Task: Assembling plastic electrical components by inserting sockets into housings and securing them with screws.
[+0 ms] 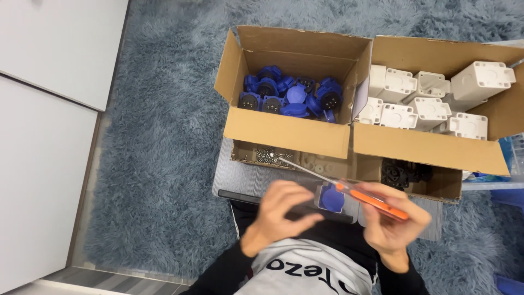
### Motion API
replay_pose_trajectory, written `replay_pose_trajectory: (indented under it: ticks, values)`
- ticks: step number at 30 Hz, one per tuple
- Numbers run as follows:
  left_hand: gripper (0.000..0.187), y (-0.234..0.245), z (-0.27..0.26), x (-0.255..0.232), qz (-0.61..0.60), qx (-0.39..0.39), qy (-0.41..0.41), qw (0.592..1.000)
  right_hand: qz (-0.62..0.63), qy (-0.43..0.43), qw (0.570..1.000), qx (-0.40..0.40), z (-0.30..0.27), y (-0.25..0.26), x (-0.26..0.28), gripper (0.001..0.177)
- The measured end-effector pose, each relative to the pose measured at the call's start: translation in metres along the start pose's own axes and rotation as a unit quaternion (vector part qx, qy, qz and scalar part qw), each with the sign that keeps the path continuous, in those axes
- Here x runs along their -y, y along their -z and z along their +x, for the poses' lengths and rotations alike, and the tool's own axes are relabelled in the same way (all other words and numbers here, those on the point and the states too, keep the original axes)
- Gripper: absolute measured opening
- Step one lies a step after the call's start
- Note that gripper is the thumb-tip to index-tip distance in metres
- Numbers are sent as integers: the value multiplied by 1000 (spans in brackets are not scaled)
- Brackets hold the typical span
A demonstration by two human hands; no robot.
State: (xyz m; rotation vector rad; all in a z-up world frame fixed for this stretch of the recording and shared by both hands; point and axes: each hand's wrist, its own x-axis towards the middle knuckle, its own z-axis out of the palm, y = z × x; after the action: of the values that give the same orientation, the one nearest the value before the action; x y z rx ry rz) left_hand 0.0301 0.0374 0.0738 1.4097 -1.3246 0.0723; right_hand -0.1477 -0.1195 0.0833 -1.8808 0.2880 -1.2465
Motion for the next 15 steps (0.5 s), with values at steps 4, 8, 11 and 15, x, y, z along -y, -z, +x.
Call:
replay_pose_trajectory:
  ticks: [4,8,11,15]
  values:
    - [27,43,21,7,74,-71,34,994,-16,2,997,-76,8,10,7,37]
    - [39,63,47,15,134,-30,49,989,37,-17,992,-122,7,19,0,40]
    - [37,63,65,11,121,-10,47,991,31,-14,991,-129,7,23,1,40]
    - [16,53,78,15,117,5,-8,993,42,-14,987,-156,7,32,-2,40]
